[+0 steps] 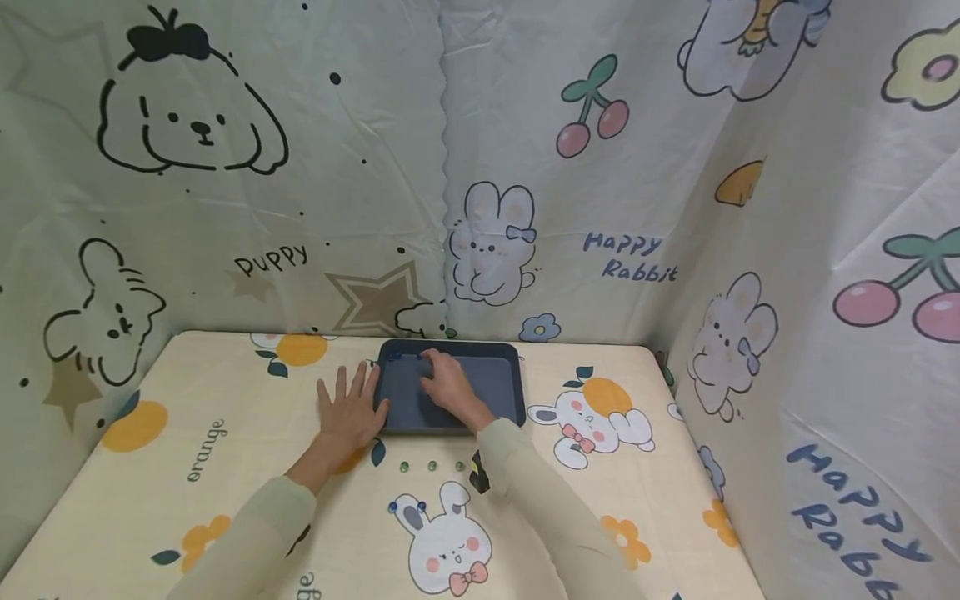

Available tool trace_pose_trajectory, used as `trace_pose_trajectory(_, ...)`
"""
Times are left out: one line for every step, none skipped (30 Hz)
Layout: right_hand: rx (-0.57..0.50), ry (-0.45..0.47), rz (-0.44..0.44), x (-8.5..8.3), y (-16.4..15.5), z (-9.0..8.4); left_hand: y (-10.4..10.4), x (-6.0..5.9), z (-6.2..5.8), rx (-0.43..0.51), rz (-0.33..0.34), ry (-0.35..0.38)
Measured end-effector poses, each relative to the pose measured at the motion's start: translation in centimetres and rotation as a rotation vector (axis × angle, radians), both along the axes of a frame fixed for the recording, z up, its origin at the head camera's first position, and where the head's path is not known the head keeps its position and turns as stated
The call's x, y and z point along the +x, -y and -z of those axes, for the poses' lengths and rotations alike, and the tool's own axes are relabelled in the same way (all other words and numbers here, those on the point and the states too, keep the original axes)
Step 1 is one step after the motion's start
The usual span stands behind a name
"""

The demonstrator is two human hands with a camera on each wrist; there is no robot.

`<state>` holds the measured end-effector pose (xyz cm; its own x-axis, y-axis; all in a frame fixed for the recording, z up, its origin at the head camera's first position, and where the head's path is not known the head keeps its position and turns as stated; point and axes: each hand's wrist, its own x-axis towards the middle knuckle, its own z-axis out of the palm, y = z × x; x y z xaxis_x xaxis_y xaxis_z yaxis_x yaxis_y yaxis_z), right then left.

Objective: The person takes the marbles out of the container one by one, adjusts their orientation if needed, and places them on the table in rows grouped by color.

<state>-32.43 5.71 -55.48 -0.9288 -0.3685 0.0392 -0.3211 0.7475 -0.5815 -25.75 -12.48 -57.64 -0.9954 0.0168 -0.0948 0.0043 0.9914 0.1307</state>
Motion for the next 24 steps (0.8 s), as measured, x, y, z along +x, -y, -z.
trace_pose_trajectory(0.006,0.001,-0.001,-0.3,0.3,0.1,0.0,0.0,0.0,-0.001,-0.002,0.001)
trace_pose_trajectory(0.010,0.002,-0.001,-0.5,0.5,0.2,0.1,0.0,0.0,-0.002,-0.003,-0.001)
trace_pose_trajectory(0.015,0.009,-0.002,-0.8,0.7,0.2,0.1,0.0,0.0,-0.008,-0.005,-0.005)
trace_pose_trajectory(0.028,0.007,-0.002,-0.9,1.0,0.2,0.2,0.0,0.0,-0.013,-0.006,-0.004)
trace_pose_trajectory(0.047,-0.010,-0.007,-1.0,1.1,0.2,0.2,0.0,0.1,-0.016,-0.006,-0.008)
trace_pose_trajectory(0.060,-0.011,-0.009,-1.2,1.3,0.2,0.2,0.0,0.1,-0.020,-0.006,-0.011)
trace_pose_trajectory(0.077,-0.016,-0.012,-1.3,1.5,0.3,0.2,0.0,0.2,-0.027,-0.006,-0.010)
trace_pose_trajectory(0.088,-0.024,-0.022,-1.5,1.5,0.4,0.2,0.0,0.2,-0.032,-0.005,-0.007)
trace_pose_trajectory(0.104,-0.032,-0.032,-1.7,1.7,0.5,0.2,0.1,0.3,-0.036,-0.002,-0.005)
trace_pose_trajectory(0.121,-0.050,-0.040,-1.8,1.8,0.6,0.1,0.1,0.2,-0.035,0.002,-0.003)
trace_pose_trajectory(0.137,-0.065,-0.048,-2.0,1.8,0.9,0.1,0.1,0.2,-0.035,0.004,-0.005)
trace_pose_trajectory(0.145,-0.061,-0.050,-2.2,1.9,1.1,0.0,0.2,0.2,-0.035,0.007,-0.008)
trace_pose_trajectory(0.160,-0.077,-0.052,-2.4,1.9,1.3,-0.1,0.2,0.1,-0.036,0.009,-0.006)
trace_pose_trajectory(0.173,-0.094,-0.052,-2.6,1.9,1.5,-0.2,0.2,0.1,-0.034,0.011,-0.008)
trace_pose_trajectory(0.193,-0.100,-0.043,-2.6,1.9,1.6,-0.2,0.2,0.1,-0.031,0.012,-0.013)
trace_pose_trajectory(0.208,-0.106,-0.034,-2.7,2.0,1.7,-0.2,0.3,0.0,-0.027,0.012,-0.018)
trace_pose_trajectory(0.221,-0.106,-0.029,-2.8,2.0,1.8,-0.3,0.3,0.0,-0.026,0.011,-0.021)
trace_pose_trajectory(0.231,-0.107,-0.026,-2.9,2.0,1.8,-0.3,0.3,-0.1,-0.023,0.011,-0.021)
trace_pose_trajectory(0.242,-0.103,-0.022,-3.0,2.0,1.8,-0.3,0.3,-0.1,-0.020,0.009,-0.021)
trace_pose_trajectory(0.249,-0.105,-0.021,-3.0,2.1,1.8,-0.3,0.3,-0.1,-0.019,0.008,-0.022)
trace_pose_trajectory(0.259,-0.099,-0.021,-3.1,2.2,1.7,-0.2,0.3,-0.1,-0.019,0.007,-0.024)
trace_pose_trajectory(0.270,-0.099,-0.023,-3.2,2.3,1.7,-0.2,0.3,-0.1,-0.019,0.006,-0.025)
trace_pose_trajectory(0.282,-0.098,-0.024,-3.3,2.3,1.6,-0.2,0.3,-0.2,-0.020,0.005,-0.026)
trace_pose_trajectory(0.291,-0.097,-0.023,-3.4,2.4,1.6,-0.1,0.3,-0.1,-0.022,0.004,-0.027)
